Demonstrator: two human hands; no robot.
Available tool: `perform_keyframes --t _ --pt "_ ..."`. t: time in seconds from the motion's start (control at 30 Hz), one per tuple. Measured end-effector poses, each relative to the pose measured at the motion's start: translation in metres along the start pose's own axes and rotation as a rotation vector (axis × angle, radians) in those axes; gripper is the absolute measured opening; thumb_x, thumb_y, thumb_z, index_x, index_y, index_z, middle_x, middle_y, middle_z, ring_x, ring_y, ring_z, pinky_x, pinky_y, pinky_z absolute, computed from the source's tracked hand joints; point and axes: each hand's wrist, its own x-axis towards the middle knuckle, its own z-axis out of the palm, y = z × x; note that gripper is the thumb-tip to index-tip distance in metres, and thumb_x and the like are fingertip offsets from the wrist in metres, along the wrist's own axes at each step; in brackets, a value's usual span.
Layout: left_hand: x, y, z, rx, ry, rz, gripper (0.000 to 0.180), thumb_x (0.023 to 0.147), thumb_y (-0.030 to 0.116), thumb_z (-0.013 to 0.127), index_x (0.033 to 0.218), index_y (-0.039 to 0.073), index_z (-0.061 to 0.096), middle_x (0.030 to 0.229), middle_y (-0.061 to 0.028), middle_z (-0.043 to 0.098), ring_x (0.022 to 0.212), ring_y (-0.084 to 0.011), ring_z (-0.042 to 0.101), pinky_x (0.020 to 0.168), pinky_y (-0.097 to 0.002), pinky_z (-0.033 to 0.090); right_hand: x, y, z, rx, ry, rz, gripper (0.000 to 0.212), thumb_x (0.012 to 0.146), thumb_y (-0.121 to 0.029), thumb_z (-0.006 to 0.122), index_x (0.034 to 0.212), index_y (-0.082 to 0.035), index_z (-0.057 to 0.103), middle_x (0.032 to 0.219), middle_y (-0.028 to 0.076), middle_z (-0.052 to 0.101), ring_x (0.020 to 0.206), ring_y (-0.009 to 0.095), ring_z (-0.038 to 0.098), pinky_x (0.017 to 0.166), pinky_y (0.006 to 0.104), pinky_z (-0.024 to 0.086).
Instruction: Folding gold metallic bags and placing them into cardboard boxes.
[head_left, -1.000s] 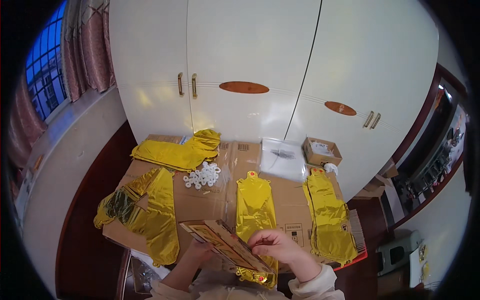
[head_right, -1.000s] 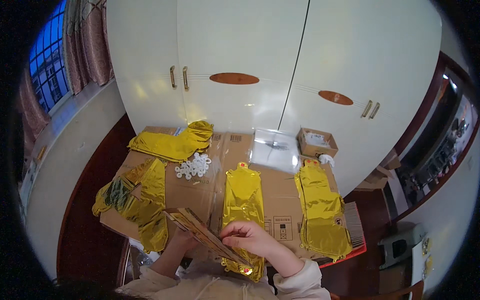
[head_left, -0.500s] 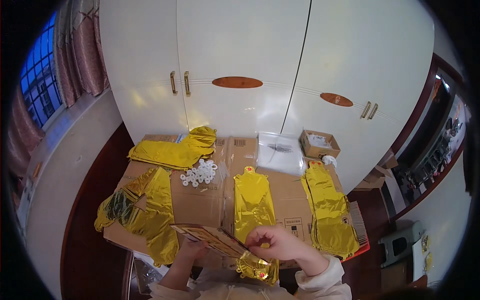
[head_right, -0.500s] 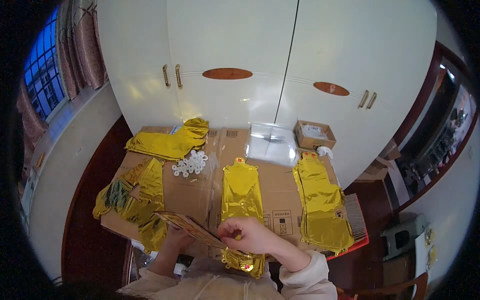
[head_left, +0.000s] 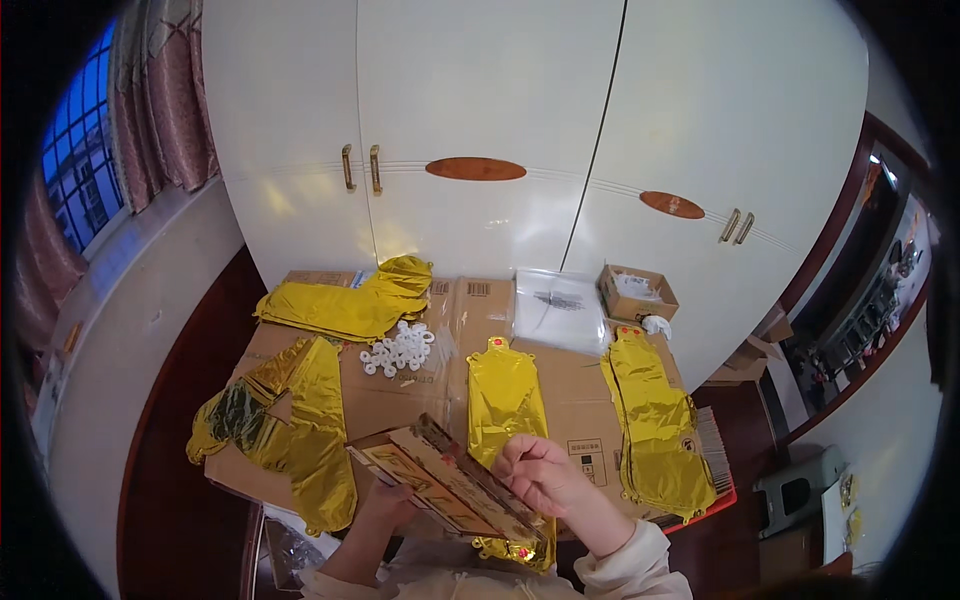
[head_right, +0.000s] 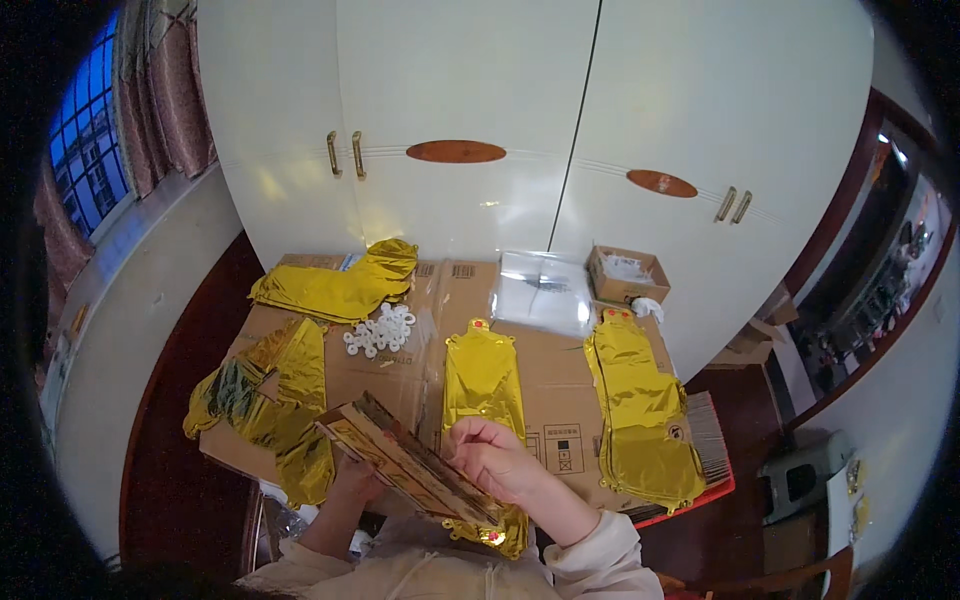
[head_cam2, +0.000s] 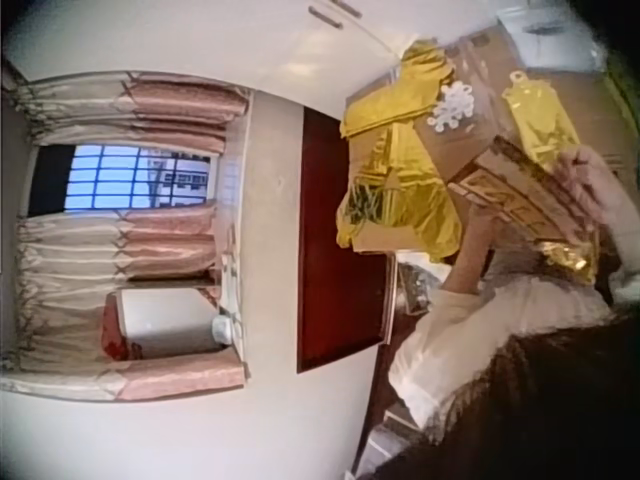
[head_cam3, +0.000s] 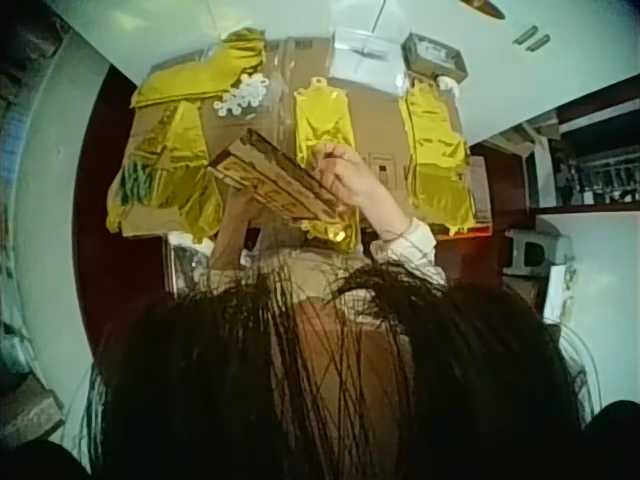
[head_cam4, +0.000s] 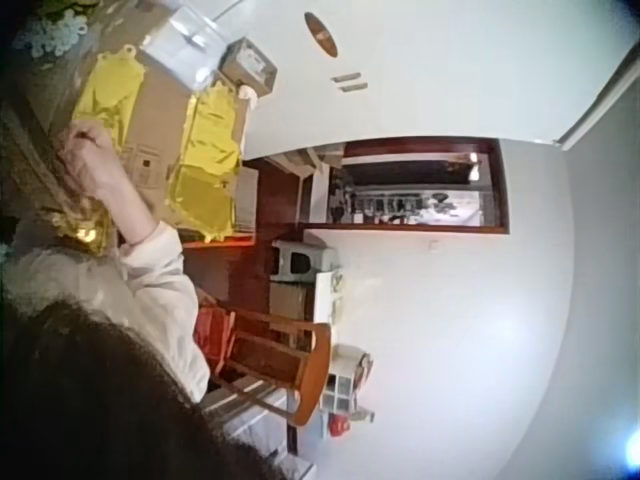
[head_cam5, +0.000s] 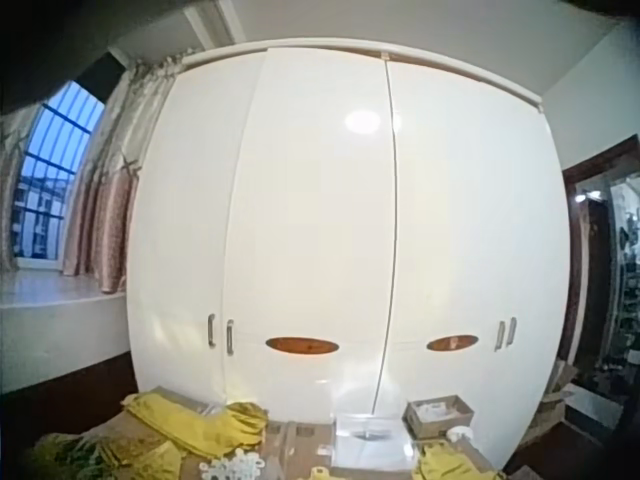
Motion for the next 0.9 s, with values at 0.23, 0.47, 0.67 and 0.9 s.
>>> perform_keyframes --t 0.23,0.47,0.67,0.9 --pt "-0.008 -0.01 -0.036 -0.048 0.1 0.02 0.063 0.077 0.009 0.079 0.132 0.008 0.05 0.126 -0.0096 0.058 0.118 -0.0282 0.056 0.098 -0.048 0.05 -0.004 -0.006 0.011 0.08 0.147 -0.155 0.012 0.084 0.006 0.051 0.092 -0.003 0.053 0.083 0.008 0.055 0.07 0.019 0.053 0.068 0.0307 0.046" --pt "-0.011 -0.009 -0.039 0.067 0.195 0.061 0.058 0.078 0.005 0.076 0.13 0.005 0.05 0.125 -0.013 0.06 0.114 -0.0303 0.06 0.094 -0.049 0.052 -0.004 -0.012 -0.005 -0.035 0.059 -0.085 0.014 0.085 0.006 0.047 0.094 -0.004 0.052 0.078 0.004 0.048 0.06 0.012 0.04 0.06 0.0245 0.037" --pt "-0.019 -0.002 -0.028 0.139 0.276 0.038 0.052 0.081 -0.004 0.068 0.129 0.003 0.051 0.126 -0.0129 0.06 0.113 -0.0289 0.06 0.095 -0.0465 0.052 -0.006 -0.009 0.018 -0.8 0.211 -0.111 0.011 0.091 -0.004 0.059 0.102 -0.005 0.057 0.072 -0.005 0.044 0.066 0.003 0.041 0.061 0.0203 0.037" --pt "-0.024 0.001 -0.019 0.134 0.264 -0.005 0.05 0.081 -0.003 0.07 0.128 0.003 0.053 0.125 -0.0127 0.061 0.112 -0.0282 0.061 0.093 -0.0451 0.053 -0.005 -0.023 -0.004 -0.371 0.019 0.256 0.01 0.09 -0.011 0.068 0.091 -0.005 0.06 0.076 -0.004 0.058 0.058 0.002 0.045 0.053 0.0181 0.038"
